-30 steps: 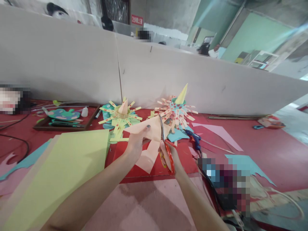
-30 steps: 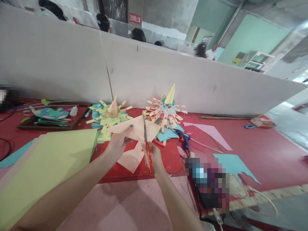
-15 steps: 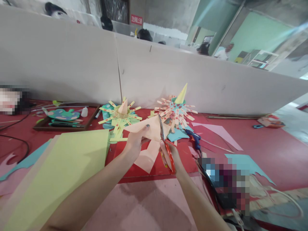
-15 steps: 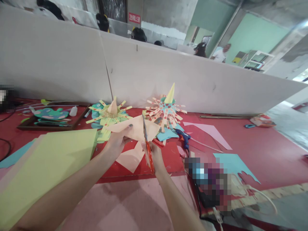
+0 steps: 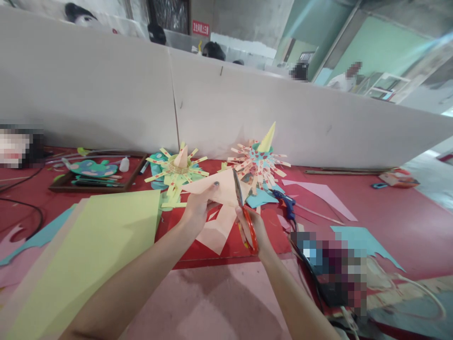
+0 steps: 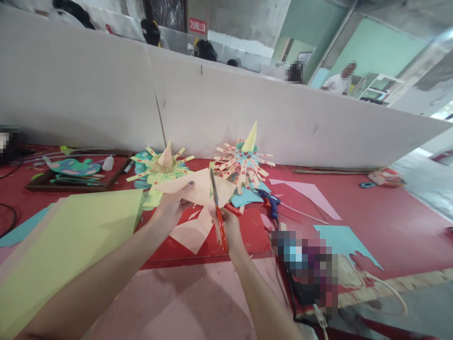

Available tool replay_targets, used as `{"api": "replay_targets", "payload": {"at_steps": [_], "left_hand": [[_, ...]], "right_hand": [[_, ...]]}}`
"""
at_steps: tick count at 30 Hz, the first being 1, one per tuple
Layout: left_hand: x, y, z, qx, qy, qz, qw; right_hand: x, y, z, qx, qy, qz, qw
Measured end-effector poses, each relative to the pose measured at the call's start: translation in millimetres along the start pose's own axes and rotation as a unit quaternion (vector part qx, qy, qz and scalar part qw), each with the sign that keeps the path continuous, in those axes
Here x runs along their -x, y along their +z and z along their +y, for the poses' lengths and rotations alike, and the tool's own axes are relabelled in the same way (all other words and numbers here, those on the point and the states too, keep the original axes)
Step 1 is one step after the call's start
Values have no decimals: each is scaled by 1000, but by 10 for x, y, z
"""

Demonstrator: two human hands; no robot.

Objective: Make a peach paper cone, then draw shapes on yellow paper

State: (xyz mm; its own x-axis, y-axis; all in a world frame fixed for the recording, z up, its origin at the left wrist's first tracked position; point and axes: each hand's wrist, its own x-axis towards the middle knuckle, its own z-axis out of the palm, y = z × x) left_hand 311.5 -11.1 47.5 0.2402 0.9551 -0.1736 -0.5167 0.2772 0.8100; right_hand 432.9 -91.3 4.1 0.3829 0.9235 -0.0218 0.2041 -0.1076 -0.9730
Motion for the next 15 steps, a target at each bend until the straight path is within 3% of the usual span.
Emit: {"api": "replay_targets", "payload": {"at_steps": [3, 6, 11, 15], "left_hand": [[-18, -1, 25, 4, -2, 6, 1000], [-57, -22, 72, 7, 5, 27, 1000], [-117, -66, 153, 25, 40, 34, 998], [-111, -56, 162, 24, 38, 37, 998]], "right_hand": [[-30, -73, -42, 58, 1, 22, 998], [-79, -200, -104, 192, -14, 58, 979], [-157, -433, -96, 461, -2, 85, 883], [-213, -557, 88, 535, -15, 64, 842]]}}
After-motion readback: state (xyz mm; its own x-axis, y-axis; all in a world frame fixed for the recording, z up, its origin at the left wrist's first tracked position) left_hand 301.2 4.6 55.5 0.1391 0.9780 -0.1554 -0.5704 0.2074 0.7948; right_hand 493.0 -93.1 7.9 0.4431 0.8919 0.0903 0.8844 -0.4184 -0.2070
